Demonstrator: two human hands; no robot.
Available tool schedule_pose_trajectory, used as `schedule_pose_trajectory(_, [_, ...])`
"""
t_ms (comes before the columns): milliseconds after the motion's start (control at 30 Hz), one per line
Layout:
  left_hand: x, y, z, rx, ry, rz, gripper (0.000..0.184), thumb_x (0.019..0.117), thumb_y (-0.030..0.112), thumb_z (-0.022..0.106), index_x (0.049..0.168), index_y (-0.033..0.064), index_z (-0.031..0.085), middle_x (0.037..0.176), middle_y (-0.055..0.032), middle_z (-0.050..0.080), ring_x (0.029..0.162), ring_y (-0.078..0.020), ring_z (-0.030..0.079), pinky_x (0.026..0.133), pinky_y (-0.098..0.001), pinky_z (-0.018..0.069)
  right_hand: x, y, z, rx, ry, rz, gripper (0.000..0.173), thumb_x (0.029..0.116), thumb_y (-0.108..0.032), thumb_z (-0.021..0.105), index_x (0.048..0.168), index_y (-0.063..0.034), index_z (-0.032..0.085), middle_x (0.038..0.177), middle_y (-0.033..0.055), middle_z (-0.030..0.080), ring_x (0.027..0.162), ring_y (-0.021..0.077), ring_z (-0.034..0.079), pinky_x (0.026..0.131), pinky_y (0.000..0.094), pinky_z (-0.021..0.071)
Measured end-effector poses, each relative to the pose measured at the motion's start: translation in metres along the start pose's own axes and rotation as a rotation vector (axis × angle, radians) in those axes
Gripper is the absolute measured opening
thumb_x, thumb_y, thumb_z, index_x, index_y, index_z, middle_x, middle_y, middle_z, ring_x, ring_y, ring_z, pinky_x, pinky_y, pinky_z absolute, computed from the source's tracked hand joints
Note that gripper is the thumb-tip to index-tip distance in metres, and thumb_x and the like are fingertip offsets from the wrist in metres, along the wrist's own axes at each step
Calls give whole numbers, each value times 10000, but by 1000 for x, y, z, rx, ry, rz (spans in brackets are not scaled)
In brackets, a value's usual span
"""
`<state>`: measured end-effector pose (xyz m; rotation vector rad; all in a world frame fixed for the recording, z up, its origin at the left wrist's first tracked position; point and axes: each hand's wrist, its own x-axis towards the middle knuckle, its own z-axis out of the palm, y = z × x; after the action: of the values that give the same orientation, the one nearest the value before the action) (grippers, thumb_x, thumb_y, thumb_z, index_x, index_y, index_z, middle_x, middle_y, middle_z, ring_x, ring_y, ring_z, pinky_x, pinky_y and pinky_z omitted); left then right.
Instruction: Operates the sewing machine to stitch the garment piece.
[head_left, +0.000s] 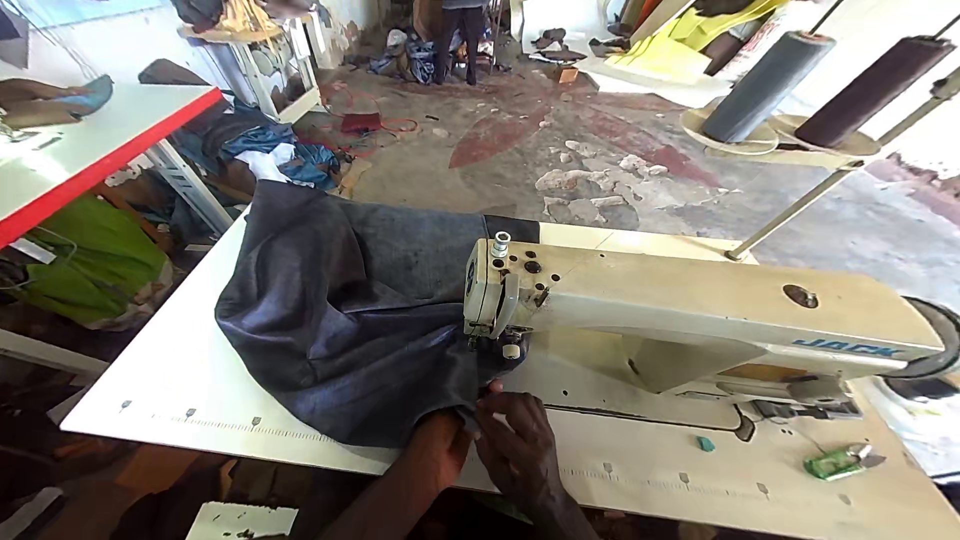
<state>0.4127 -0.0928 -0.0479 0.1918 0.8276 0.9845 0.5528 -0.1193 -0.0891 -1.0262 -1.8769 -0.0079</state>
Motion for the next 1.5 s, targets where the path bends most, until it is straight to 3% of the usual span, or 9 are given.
schedule_pose_trajectory(267, [-5, 12, -11, 142, -4, -98, 225, 1089, 78, 398, 1048, 11, 609, 900, -95, 672, 752, -143, 651, 708, -254, 565, 11, 19, -27, 4, -75, 137, 249, 973, -200, 556, 1122, -110, 734, 1162, 55, 724, 1120, 219, 656, 931, 434, 544])
schedule_pose_trajectory(400, [-7, 11, -8, 122, 43, -106, 248, 1099, 109, 387, 1027, 22, 608, 879, -90, 663, 714, -132, 634, 654, -239, 545, 15, 52, -11, -121, -307, 88, 336, 946, -224, 605, 1256, -167, 720, 1362, -7, 655, 1333, 209, 554, 1116, 453, 455])
schedule_pose_trajectory(533, [-13, 5, -5, 202, 92, -156, 234, 1093, 131, 422, 1000, 39, 616, 803, -55, 636, 623, -96, 580, 568, -211, 495, 13, 56, 2, -148, -236, 20, 213, 1005, -201, 584, 1069, -178, 786, 1114, -33, 740, 1130, 154, 657, 1042, 392, 499])
schedule_pose_trajectory(700, [-62, 29, -7, 888, -718, -231, 254, 1024, 180, 589, 1200, 10, 655, 897, -80, 716, 744, -150, 693, 694, -322, 605, 10, 55, -2, -133, -329, 40, 205, 989, -151, 595, 1029, -204, 788, 1025, -36, 717, 1047, 149, 654, 965, 378, 523])
schedule_pose_trajectory(800, [-59, 65, -3, 1036, -702, 233, 254, 1047, 257, 562, 1137, 58, 692, 923, -34, 730, 791, -123, 711, 729, -328, 624, 6, 53, -3, -159, -350, 39, 215, 977, -142, 595, 1013, -213, 795, 1033, -28, 710, 1039, 162, 647, 949, 382, 520])
schedule_pose_trajectory(867, [-18, 79, -26, 1282, -504, 615, 332, 1062, 334, 519, 1272, 122, 666, 1187, 23, 705, 1092, -105, 668, 955, -348, 570, 5, 51, -3, -163, -359, 42, 212, 976, -131, 594, 995, -209, 791, 1039, -26, 706, 1043, 168, 644, 950, 386, 518])
schedule_pose_trajectory(967, [44, 87, -87, 1904, -457, 937, 611, 1058, 571, 363, 1555, 228, 459, 1670, 64, 316, 1564, -163, 215, 1261, -471, 265, 6, 52, -3, -151, -363, 61, 201, 967, -124, 611, 998, -210, 790, 1028, -23, 706, 1044, 172, 645, 961, 398, 517])
schedule_pose_trajectory(1033, [56, 93, -106, 2080, -482, 1001, 647, 1051, 623, 291, 1563, 261, 447, 1695, 48, 261, 1586, -204, 145, 1268, -520, 217, 4, 52, -3, -143, -355, 75, 181, 958, -123, 630, 975, -209, 789, 1007, -22, 703, 1040, 169, 645, 958, 397, 516])
schedule_pose_trajectory(1500, [49, 54, -72, 2003, -625, 1038, 409, 1082, 468, 419, 1301, 264, 697, 1455, 80, 574, 1444, -134, 430, 1223, -443, 336, 2, 46, -5, -149, -358, 106, 199, 964, -108, 619, 988, -202, 793, 1048, -9, 708, 1081, 184, 641, 971, 396, 517])
